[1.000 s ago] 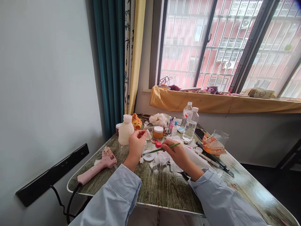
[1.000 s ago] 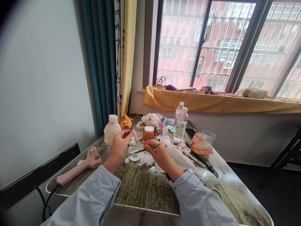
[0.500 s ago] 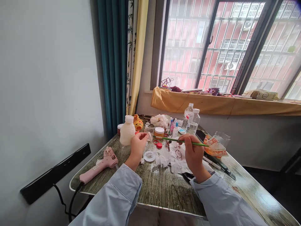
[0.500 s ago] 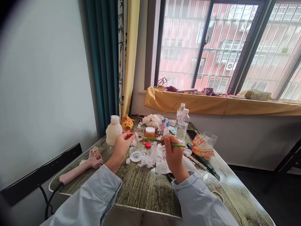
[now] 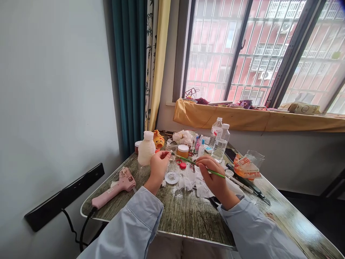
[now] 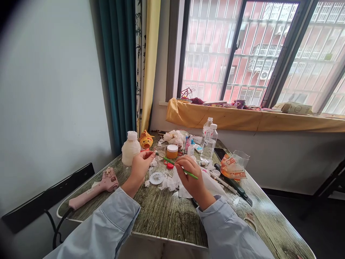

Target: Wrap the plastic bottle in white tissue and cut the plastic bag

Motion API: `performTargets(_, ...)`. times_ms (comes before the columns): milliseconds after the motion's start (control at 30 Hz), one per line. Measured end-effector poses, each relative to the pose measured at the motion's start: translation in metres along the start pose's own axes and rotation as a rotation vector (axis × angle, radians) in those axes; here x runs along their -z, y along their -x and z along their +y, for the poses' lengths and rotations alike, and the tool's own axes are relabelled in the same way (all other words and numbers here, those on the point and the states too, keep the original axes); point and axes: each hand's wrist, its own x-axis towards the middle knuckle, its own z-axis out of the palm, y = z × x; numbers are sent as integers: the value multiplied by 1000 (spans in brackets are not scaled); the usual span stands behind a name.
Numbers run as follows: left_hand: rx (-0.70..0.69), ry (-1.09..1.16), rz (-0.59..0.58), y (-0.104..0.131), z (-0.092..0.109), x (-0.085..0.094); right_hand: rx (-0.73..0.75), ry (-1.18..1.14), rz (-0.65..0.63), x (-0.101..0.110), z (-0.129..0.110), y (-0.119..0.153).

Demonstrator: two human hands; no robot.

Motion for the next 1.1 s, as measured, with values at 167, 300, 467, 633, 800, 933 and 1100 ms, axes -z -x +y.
performTargets(167,-4,-1,-2,0,0,0,42,12,15,1,-2,1)
performTargets(300,-5,-3,1,1,2,0,46,11,23,1,-3,2)
performTargets(467,-4,2,0,2,4,0,62,10,-14,-1,-5,1)
performTargets(633,-11,11,-10,3,5,0,15,19,77,2,-3,4)
performTargets(800,-12,22,-27,3,7,0,-5,22,59,1,-1,3)
performTargets(933,-12,36,-22,4,8,0,-14,26,85,1,-2,5)
performTargets(1100,-7,56,-10,4,9,0,-25,18,121,2,-3,6)
